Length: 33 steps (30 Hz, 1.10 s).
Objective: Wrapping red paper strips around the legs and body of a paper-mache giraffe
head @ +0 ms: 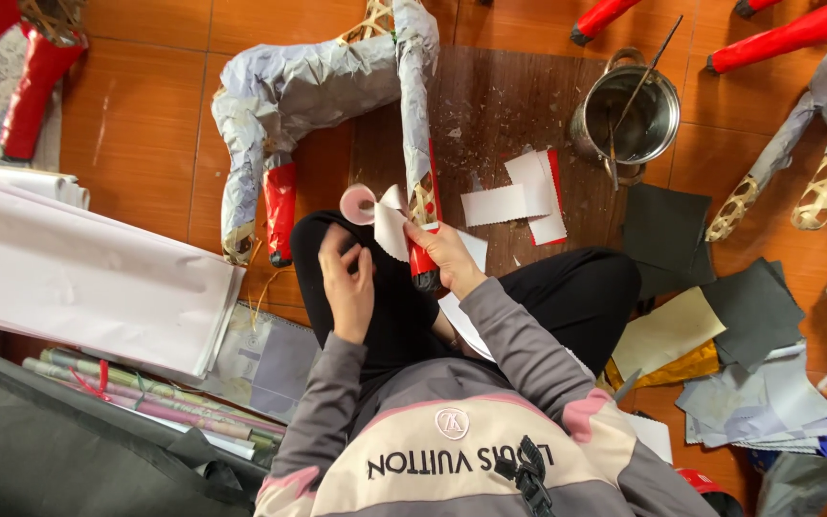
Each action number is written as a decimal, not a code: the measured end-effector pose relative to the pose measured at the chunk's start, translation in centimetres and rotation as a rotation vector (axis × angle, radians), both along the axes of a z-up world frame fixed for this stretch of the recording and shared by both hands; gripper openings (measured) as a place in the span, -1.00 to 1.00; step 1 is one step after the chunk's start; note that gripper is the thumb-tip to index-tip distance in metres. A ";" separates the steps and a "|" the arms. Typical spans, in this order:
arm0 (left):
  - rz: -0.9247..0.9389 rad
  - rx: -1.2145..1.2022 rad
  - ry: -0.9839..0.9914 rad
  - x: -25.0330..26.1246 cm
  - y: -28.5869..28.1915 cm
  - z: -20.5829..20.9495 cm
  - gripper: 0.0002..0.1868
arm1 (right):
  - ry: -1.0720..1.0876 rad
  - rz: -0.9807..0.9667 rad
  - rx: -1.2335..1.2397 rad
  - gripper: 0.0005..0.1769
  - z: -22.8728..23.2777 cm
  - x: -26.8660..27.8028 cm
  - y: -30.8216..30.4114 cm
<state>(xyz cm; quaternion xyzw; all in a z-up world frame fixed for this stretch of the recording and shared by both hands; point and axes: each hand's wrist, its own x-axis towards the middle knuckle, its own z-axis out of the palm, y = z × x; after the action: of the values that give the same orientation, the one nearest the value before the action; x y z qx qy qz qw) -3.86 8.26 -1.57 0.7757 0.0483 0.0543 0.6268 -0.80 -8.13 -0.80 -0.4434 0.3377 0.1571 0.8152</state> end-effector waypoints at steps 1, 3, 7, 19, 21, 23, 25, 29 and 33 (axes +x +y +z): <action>-0.040 -0.036 0.114 -0.5 0.4 -1.2 -0.61 | 0.003 -0.013 0.019 -0.57 -0.3 0.0 -0.1; -0.076 -0.067 0.233 -1.9 -0.3 -2.2 -0.85 | 0.011 -0.023 0.043 -0.57 -1.3 -0.2 -0.2; -0.326 -0.366 0.552 -1.7 -4.0 0.2 -0.48 | 0.012 -0.006 0.079 -0.50 -2.8 0.1 -0.1; 0.154 0.328 -0.167 6.5 -4.4 -1.1 -0.68 | -0.195 0.238 -0.500 -0.08 4.0 -1.9 -0.3; 0.140 0.863 -0.584 8.5 -5.9 -1.2 -0.80 | -0.423 0.317 -0.861 0.06 4.3 -2.8 -0.5; -0.231 1.298 -0.505 9.4 -10.0 3.5 -0.84 | -0.681 0.321 -1.297 -0.44 0.0 -3.7 -0.9; -0.337 1.058 -0.593 6.7 -12.6 9.0 -0.84 | -0.604 0.217 -1.180 -0.54 -2.3 -3.9 -1.3; -0.330 0.621 -0.470 4.4 -14.5 4.1 -0.01 | -0.314 -0.183 -0.687 -0.82 -5.8 -2.8 -2.2; -0.092 0.356 -0.113 3.9 -9.5 0.7 -0.07 | -0.085 -0.459 -0.292 -0.66 -6.7 -1.9 -2.4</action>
<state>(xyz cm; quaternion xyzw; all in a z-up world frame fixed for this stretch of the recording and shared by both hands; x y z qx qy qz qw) 0.03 -1.26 -0.92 0.8715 -0.0330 0.0769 0.4833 -2.72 -10.57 -7.46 -0.4745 0.4137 -0.1009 0.7704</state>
